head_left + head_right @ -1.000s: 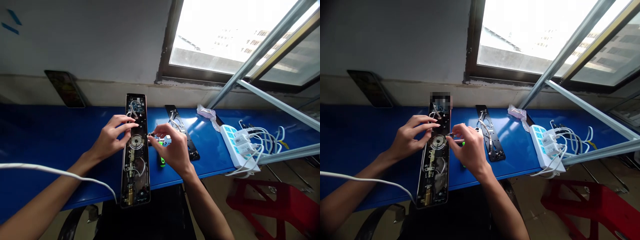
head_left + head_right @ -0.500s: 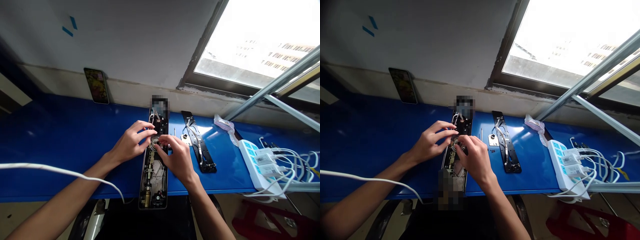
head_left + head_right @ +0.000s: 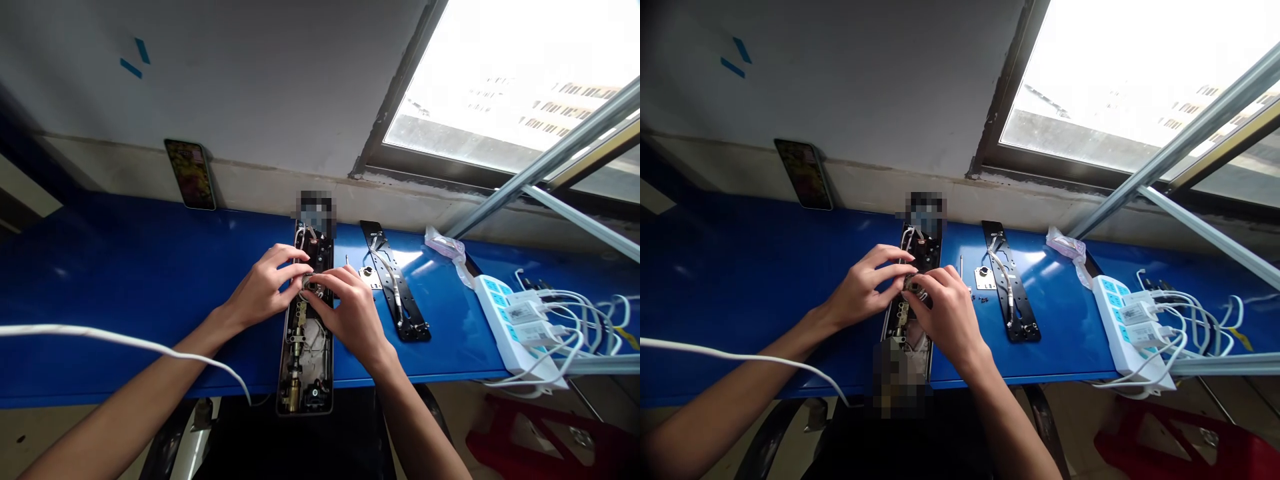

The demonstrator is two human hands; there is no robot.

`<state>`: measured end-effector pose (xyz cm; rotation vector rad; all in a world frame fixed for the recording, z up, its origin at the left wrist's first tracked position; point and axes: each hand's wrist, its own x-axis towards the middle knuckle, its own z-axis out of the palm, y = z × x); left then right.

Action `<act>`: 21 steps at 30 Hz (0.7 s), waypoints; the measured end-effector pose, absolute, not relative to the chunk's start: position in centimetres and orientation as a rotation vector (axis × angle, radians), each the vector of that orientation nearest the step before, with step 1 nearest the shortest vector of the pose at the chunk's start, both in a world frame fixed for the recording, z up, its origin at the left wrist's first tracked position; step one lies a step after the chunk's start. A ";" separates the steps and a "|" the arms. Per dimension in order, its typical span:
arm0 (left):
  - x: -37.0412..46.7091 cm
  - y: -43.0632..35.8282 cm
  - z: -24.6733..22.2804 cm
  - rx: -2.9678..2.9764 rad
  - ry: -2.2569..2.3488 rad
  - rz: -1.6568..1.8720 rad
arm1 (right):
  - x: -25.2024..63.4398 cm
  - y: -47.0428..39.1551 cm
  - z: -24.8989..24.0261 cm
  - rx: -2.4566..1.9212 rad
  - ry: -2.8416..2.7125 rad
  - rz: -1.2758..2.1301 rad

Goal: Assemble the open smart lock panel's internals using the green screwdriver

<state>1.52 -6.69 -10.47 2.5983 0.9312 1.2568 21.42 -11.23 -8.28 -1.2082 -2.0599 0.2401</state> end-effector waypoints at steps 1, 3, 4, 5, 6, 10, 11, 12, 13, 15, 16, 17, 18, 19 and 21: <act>1.6 -6.8 -10.5 2.604 0.926 1.255 | 21.8 -11.4 -8.2 -1.215 -2.043 0.257; 1.7 -7.0 -10.4 2.616 0.916 1.261 | 22.9 -11.7 -8.0 -1.265 -1.975 0.272; 1.8 -7.1 -10.3 2.616 0.916 1.266 | 23.6 -11.9 -7.9 -1.313 -1.924 0.267; 1.9 -7.2 -10.2 2.613 0.918 1.267 | 24.4 -12.2 -8.0 -1.377 -1.875 0.251; 2.0 -7.3 -10.1 2.611 0.917 1.267 | 25.1 -12.4 -8.2 -1.445 -1.839 0.243; 2.8 -7.2 -9.4 2.635 0.846 1.219 | 27.3 -13.1 -9.9 -1.628 -1.869 0.328; 3.1 -7.1 -9.2 2.650 0.810 1.194 | 27.4 -13.2 -10.4 -1.649 -1.870 0.357; 3.5 -6.9 -9.1 2.667 0.777 1.167 | 27.4 -13.3 -10.9 -1.660 -1.867 0.387; 4.0 -6.8 -9.0 2.686 0.752 1.140 | 27.4 -13.3 -11.3 -1.666 -1.857 0.412; 4.9 -6.7 -8.9 2.728 0.757 1.115 | 27.3 -13.4 -11.6 -1.668 -1.815 0.442; 5.4 -6.8 -8.8 2.740 0.799 1.119 | 27.4 -13.4 -11.5 -1.663 -1.788 0.447; 5.8 -6.9 -8.8 2.744 0.852 1.127 | 27.5 -13.4 -11.3 -1.654 -1.758 0.444; 6.3 -7.0 -8.7 2.743 0.906 1.134 | 27.9 -13.4 -10.9 -1.642 -1.729 0.437; 6.6 -7.2 -8.6 2.739 0.945 1.136 | 28.3 -13.3 -10.4 -1.626 -1.701 0.425; 7.3 -7.4 -8.3 2.750 0.962 1.103 | 29.6 -13.1 -9.2 -1.586 -1.659 0.399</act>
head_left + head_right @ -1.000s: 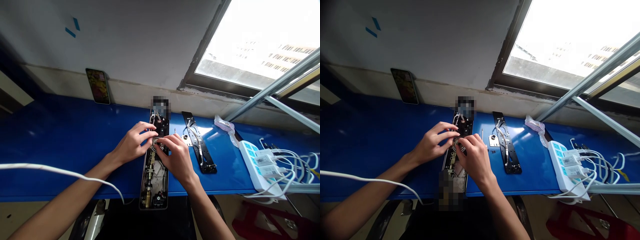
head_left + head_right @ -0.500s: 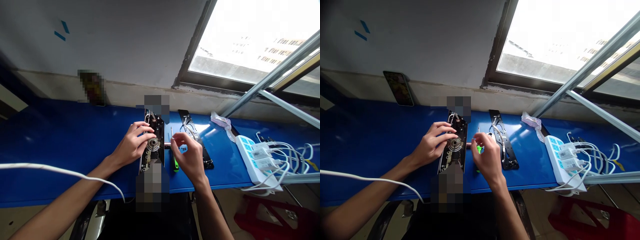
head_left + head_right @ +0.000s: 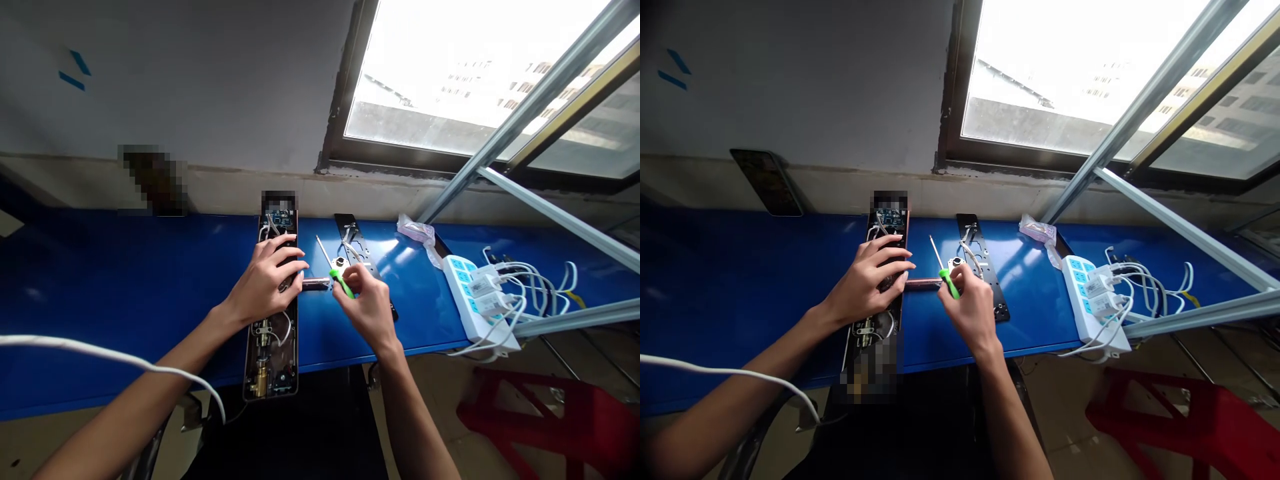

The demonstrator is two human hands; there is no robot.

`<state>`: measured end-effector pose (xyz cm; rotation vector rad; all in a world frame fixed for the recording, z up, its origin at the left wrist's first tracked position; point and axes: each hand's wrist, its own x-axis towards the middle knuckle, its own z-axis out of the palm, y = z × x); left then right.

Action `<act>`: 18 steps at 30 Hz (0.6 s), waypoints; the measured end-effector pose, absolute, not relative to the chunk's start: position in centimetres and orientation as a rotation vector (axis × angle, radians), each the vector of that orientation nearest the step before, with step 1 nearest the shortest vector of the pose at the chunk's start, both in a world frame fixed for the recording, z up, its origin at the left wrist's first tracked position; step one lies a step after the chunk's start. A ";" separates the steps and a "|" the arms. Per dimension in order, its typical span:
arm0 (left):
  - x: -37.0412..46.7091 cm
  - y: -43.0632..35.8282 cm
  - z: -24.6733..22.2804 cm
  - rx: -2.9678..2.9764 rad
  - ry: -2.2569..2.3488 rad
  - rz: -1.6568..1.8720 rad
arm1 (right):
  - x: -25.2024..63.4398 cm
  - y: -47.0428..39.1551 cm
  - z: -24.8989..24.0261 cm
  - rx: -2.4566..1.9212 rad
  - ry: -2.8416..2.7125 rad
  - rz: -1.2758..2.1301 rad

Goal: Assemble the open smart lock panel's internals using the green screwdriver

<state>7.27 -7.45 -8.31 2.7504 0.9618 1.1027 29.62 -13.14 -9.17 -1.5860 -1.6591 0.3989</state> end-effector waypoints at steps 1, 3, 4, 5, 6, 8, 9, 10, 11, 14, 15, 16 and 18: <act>7.5 -7.5 -8.1 2.771 0.943 1.070 | 30.4 -13.0 -8.5 -1.565 -1.646 0.383; 7.9 -7.6 -7.8 2.821 0.909 1.005 | 31.8 -12.6 -7.2 -1.520 -1.631 0.347; 8.1 -7.5 -7.7 2.843 0.894 0.977 | 32.5 -12.3 -6.7 -1.498 -1.629 0.329; 8.2 -7.4 -7.7 2.858 0.881 0.953 | 33.1 -12.1 -6.2 -1.472 -1.628 0.311; 8.3 -7.3 -7.6 2.869 0.867 0.936 | 33.6 -11.8 -5.8 -1.446 -1.620 0.288; 8.5 -7.2 -7.7 2.879 0.837 0.906 | 34.3 -11.3 -5.4 -1.396 -1.591 0.239; 8.6 -7.2 -7.7 2.883 0.825 0.893 | 34.5 -11.1 -5.3 -1.370 -1.572 0.214; 8.6 -7.2 -7.8 2.888 0.820 0.883 | 34.7 -10.8 -5.3 -1.341 -1.549 0.190; 8.6 -7.2 -7.9 2.896 0.824 0.875 | 34.9 -10.6 -5.4 -1.305 -1.527 0.176; 8.6 -7.3 -8.1 2.917 0.874 0.874 | 35.0 -9.8 -5.6 -1.166 -1.470 0.183; 8.6 -7.3 -8.2 2.922 0.891 0.875 | 35.1 -9.4 -5.7 -1.117 -1.458 0.195; 8.6 -7.3 -8.3 2.926 0.904 0.877 | 35.1 -9.1 -5.7 -1.072 -1.447 0.203; 8.7 -7.3 -8.4 2.928 0.922 0.876 | 35.1 -8.4 -5.8 -0.996 -1.427 0.187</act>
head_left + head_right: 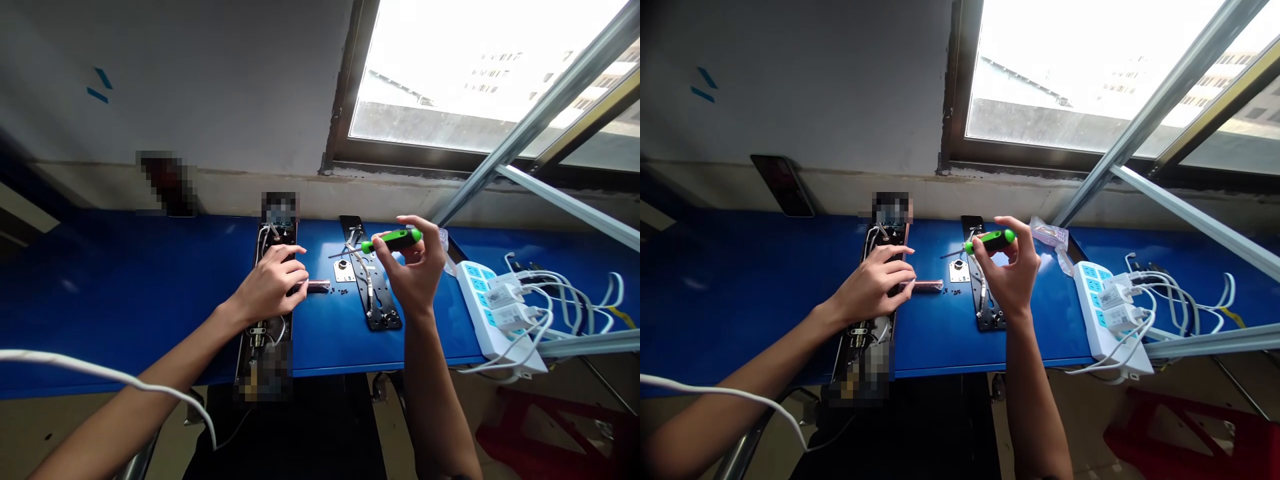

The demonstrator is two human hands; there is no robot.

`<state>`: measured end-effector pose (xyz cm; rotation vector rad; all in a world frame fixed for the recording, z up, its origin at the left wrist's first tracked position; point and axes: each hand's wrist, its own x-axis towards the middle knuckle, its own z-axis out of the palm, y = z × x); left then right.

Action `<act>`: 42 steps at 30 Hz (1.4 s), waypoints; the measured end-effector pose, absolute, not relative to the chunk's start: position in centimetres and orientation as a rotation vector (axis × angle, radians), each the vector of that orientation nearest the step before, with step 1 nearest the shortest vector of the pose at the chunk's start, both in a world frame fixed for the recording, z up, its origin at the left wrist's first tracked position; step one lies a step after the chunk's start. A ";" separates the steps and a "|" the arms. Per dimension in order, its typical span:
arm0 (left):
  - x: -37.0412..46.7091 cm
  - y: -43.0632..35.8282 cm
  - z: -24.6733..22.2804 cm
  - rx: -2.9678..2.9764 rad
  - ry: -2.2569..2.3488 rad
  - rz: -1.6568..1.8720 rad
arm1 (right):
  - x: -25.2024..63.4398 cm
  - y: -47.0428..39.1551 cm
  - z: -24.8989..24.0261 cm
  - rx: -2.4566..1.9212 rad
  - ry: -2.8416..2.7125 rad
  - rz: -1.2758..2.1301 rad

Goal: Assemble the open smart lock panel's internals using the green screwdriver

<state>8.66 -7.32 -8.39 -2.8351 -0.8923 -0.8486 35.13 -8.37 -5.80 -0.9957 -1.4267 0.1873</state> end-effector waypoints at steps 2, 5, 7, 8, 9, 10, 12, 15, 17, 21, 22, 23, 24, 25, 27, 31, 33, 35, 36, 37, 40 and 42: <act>8.7 -7.3 -8.5 -2.831 -0.906 -0.843 | 35.2 -7.6 -5.8 -0.936 -1.412 0.149; 8.7 -7.2 -8.5 -2.833 -0.925 -0.828 | 35.3 -6.5 -5.8 -0.877 -1.445 0.090; 8.7 -7.2 -8.5 -2.829 -0.931 -0.819 | 35.2 -5.9 -5.7 -0.874 -1.502 0.069; 8.7 -7.2 -8.5 -2.822 -0.934 -0.816 | 35.1 -5.6 -5.6 -0.879 -1.537 0.066; 8.8 -7.2 -8.5 -2.812 -0.936 -0.814 | 35.0 -5.4 -5.6 -0.882 -1.573 0.068; 8.8 -7.1 -8.4 -2.801 -0.940 -0.814 | 34.8 -5.2 -5.5 -0.880 -1.606 0.074; 8.9 -7.1 -8.4 -2.779 -0.953 -0.823 | 34.4 -4.9 -5.6 -0.867 -1.661 0.091; 9.1 -6.8 -8.4 -2.760 -0.965 -0.850 | 33.9 -4.9 -5.8 -0.864 -1.689 0.117; 9.3 -6.5 -8.4 -2.764 -0.957 -0.857 | 33.7 -5.0 -6.2 -0.860 -1.680 0.128; 9.5 -6.2 -8.5 -2.768 -0.966 -0.864 | 33.6 -5.2 -6.8 -0.856 -1.659 0.137; 9.6 -6.1 -8.5 -2.766 -0.977 -0.865 | 33.5 -5.2 -6.9 -0.868 -1.660 0.138; 9.7 -6.1 -8.5 -2.765 -0.987 -0.868 | 33.4 -5.2 -7.0 -0.884 -1.663 0.142; 9.7 -6.0 -8.5 -2.766 -0.993 -0.870 | 33.4 -5.2 -7.1 -0.901 -1.669 0.146; 9.8 -5.9 -8.5 -2.767 -0.997 -0.876 | 33.3 -5.3 -7.1 -0.917 -1.675 0.150; 9.9 -5.7 -8.5 -2.763 -1.002 -0.893 | 33.1 -5.3 -7.2 -0.940 -1.688 0.158; 10.2 -5.3 -8.6 -2.762 -0.998 -0.912 | 33.0 -5.4 -7.5 -0.971 -1.701 0.155; 10.2 -5.1 -8.6 -2.777 -0.997 -0.906 | 33.1 -5.4 -7.5 -0.979 -1.696 0.148; 10.2 -5.1 -8.6 -2.802 -0.980 -0.887 | 33.2 -5.5 -7.5 -0.980 -1.690 0.147; 10.2 -5.1 -8.5 -2.825 -0.953 -0.868 | 33.2 -5.5 -7.5 -0.979 -1.688 0.150; 10.1 -5.1 -8.5 -2.854 -0.917 -0.845 | 33.2 -5.5 -7.5 -0.976 -1.687 0.156; 9.8 -5.2 -8.4 -2.940 -0.819 -0.791 | 32.9 -5.6 -7.5 -0.944 -1.674 0.185; 9.7 -5.3 -8.3 -2.967 -0.808 -0.789 | 32.8 -5.6 -7.6 -0.933 -1.671 0.202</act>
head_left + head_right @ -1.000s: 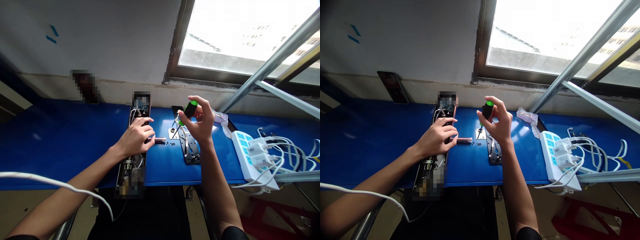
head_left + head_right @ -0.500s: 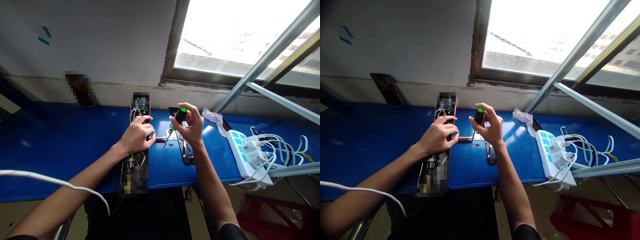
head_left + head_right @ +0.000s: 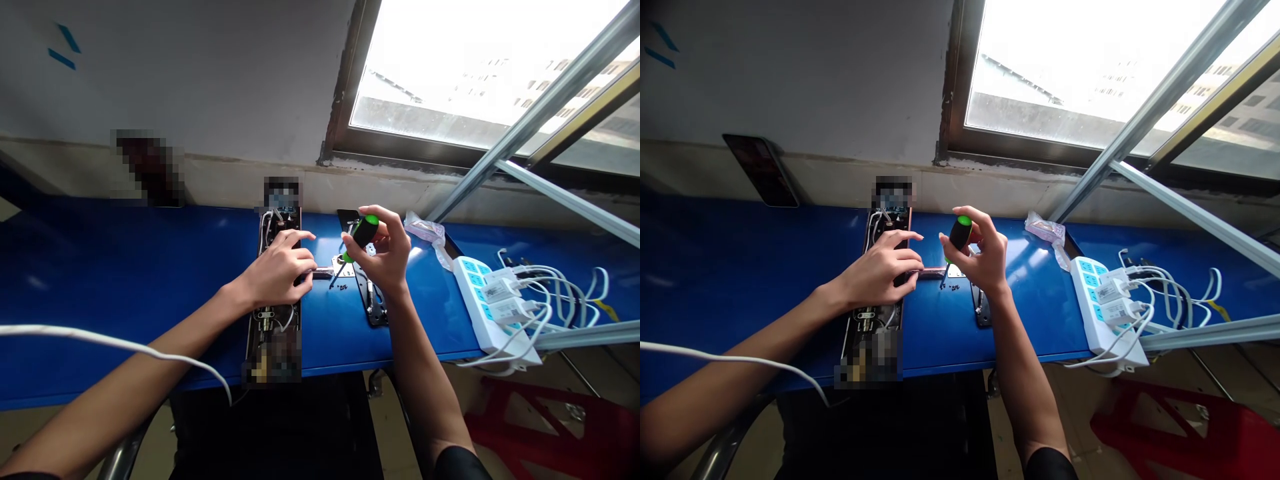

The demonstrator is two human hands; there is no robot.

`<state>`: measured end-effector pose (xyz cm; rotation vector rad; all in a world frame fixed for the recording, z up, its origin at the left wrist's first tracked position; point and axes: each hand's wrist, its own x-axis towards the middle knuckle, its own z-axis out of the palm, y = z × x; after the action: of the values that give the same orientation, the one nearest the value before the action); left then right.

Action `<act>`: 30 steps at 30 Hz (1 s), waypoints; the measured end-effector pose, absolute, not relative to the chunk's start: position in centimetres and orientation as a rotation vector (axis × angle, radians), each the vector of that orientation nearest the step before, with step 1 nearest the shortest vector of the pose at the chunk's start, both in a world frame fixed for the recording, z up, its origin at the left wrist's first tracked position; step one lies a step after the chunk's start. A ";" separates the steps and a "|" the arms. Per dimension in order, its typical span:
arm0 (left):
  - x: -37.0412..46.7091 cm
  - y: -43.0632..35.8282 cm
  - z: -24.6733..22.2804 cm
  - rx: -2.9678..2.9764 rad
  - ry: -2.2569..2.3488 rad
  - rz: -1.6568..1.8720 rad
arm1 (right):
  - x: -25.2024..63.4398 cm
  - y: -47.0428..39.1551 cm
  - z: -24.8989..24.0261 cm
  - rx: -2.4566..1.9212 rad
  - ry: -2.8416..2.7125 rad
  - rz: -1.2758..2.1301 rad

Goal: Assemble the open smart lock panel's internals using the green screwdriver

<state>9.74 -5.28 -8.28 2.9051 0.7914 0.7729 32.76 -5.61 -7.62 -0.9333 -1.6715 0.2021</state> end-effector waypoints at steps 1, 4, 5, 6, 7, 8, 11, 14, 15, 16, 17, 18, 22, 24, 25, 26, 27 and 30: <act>9.7 -5.3 -8.2 2.898 0.792 0.777 | 32.7 -5.6 -7.7 -0.944 -1.673 0.204; 9.7 -5.5 -7.9 2.882 0.796 0.815 | 32.5 -5.6 -8.0 -0.994 -1.675 0.201; 9.6 -5.6 -7.8 2.872 0.787 0.834 | 32.5 -5.6 -8.0 -0.994 -1.667 0.199; 9.5 -5.7 -7.6 2.858 0.771 0.857 | 32.5 -5.6 -7.9 -0.983 -1.656 0.198; 9.3 -5.8 -7.6 2.844 0.749 0.880 | 32.5 -5.6 -7.8 -0.967 -1.644 0.197; 8.9 -5.9 -7.5 2.830 0.721 0.907 | 32.4 -5.7 -7.5 -0.952 -1.632 0.195; 7.4 -6.2 -7.7 2.795 0.661 1.012 | 32.0 -6.0 -6.4 -0.936 -1.610 0.183; 5.4 -6.4 -8.4 2.755 0.670 1.127 | 30.9 -6.3 -5.1 -0.934 -1.559 0.165; 4.7 -6.5 -8.7 2.744 0.678 1.161 | 30.3 -6.3 -4.7 -0.944 -1.517 0.175; 4.1 -6.5 -9.0 2.734 0.682 1.190 | 29.7 -6.3 -4.4 -0.950 -1.472 0.204; 3.6 -6.6 -9.2 2.726 0.685 1.212 | 29.1 -6.2 -4.2 -0.955 -1.436 0.247; 3.2 -6.7 -9.4 2.716 0.688 1.227 | 28.5 -6.2 -4.1 -0.955 -1.406 0.291; 2.1 -7.0 -9.7 2.638 0.704 1.239 | 26.9 -5.4 -4.6 -0.900 -1.317 0.421; 1.9 -7.0 -9.7 2.618 0.713 1.223 | 26.7 -4.9 -5.1 -0.890 -1.261 0.444; 1.8 -7.1 -9.8 2.618 0.722 1.218 | 26.6 -4.7 -5.4 -0.897 -1.236 0.448; 1.8 -7.1 -9.9 2.625 0.733 1.223 | 26.6 -4.5 -5.6 -0.907 -1.217 0.452; 1.7 -7.1 -10.0 2.635 0.745 1.239 | 26.6 -4.4 -5.7 -0.915 -1.205 0.457; 1.8 -7.0 -10.3 2.650 0.766 1.324 | 26.5 -4.1 -5.9 -0.934 -1.207 0.466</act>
<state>1.77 -6.95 -10.27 2.6502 0.7656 1.3242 26.54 -4.13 -5.93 -0.9343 -1.2067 0.4659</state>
